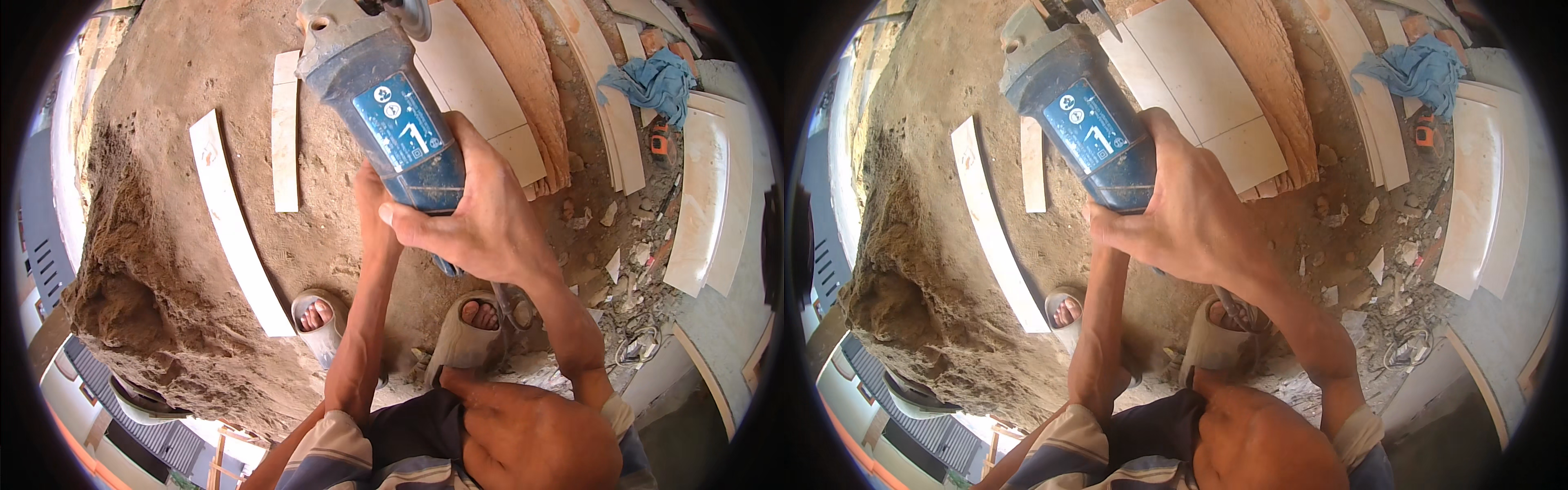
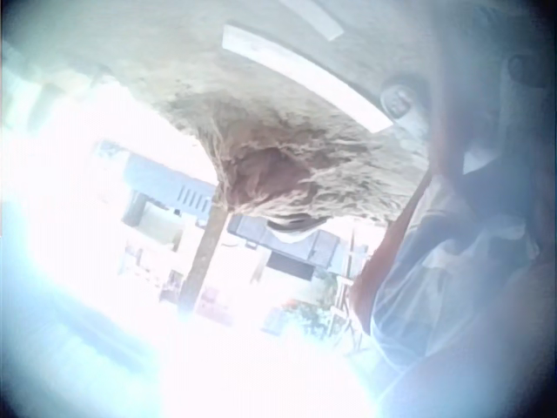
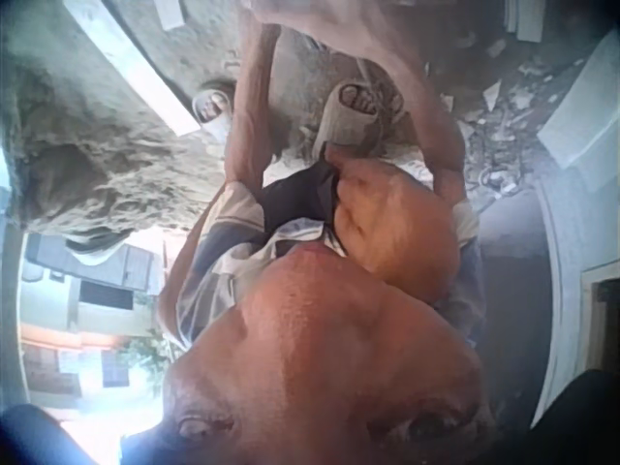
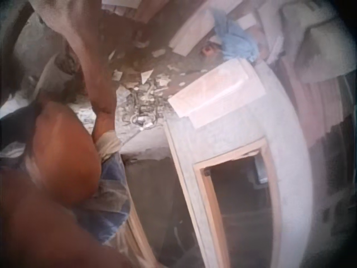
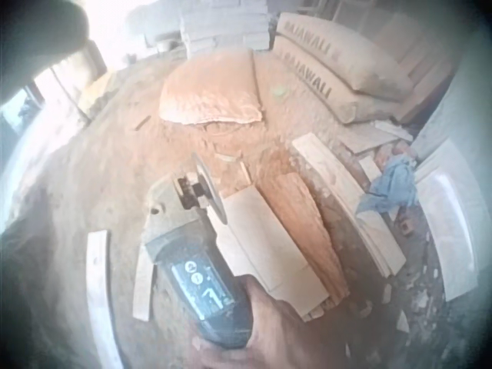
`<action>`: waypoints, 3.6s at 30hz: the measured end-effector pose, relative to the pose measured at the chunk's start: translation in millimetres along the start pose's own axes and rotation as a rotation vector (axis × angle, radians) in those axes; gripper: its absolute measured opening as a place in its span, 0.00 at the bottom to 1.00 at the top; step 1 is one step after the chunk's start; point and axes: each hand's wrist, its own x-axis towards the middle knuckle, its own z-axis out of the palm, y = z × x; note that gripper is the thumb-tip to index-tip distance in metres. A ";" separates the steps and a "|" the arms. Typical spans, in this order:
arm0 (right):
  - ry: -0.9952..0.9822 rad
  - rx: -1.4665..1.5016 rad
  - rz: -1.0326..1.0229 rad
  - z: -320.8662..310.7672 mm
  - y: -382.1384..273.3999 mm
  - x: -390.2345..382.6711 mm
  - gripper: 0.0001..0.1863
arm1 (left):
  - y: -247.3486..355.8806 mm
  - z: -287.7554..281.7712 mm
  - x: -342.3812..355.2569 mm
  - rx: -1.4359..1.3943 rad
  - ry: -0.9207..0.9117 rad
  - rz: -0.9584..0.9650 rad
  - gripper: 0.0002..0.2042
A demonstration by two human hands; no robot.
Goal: The person marks a tile with a pen and then cuts along the marked line using a handheld angle grinder.
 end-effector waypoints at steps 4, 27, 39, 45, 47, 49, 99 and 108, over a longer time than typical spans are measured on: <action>0.037 -0.139 0.020 -10.4 8.1 17.3 0.34 | -1.3 8.8 33.0 -0.034 0.000 0.073 0.14; 0.046 -0.185 0.103 -3.3 35.2 64.4 0.35 | 9.6 -6.9 35.1 0.022 -0.106 -0.088 0.14; 0.085 -0.193 0.013 -4.0 41.2 65.4 0.33 | 2.5 21.7 -12.0 0.041 0.187 -0.044 0.22; 0.075 -0.170 0.050 -6.3 32.5 64.1 0.31 | -24.3 13.4 -39.6 0.293 -0.108 0.025 0.31; 0.087 -0.177 0.039 -6.4 32.8 61.1 0.31 | -23.5 6.5 -35.0 0.455 -0.258 0.066 0.36; 0.088 -0.187 0.037 -6.0 30.9 62.0 0.31 | -21.7 3.6 -22.2 0.555 -0.364 0.040 0.41; 0.081 -0.248 0.063 3.4 38.4 72.5 0.29 | 16.8 -10.3 77.8 -0.216 -0.086 -0.019 0.08; 0.079 -0.215 0.079 2.9 36.5 72.0 0.29 | 60.2 -7.7 75.3 -0.040 0.144 -0.201 0.20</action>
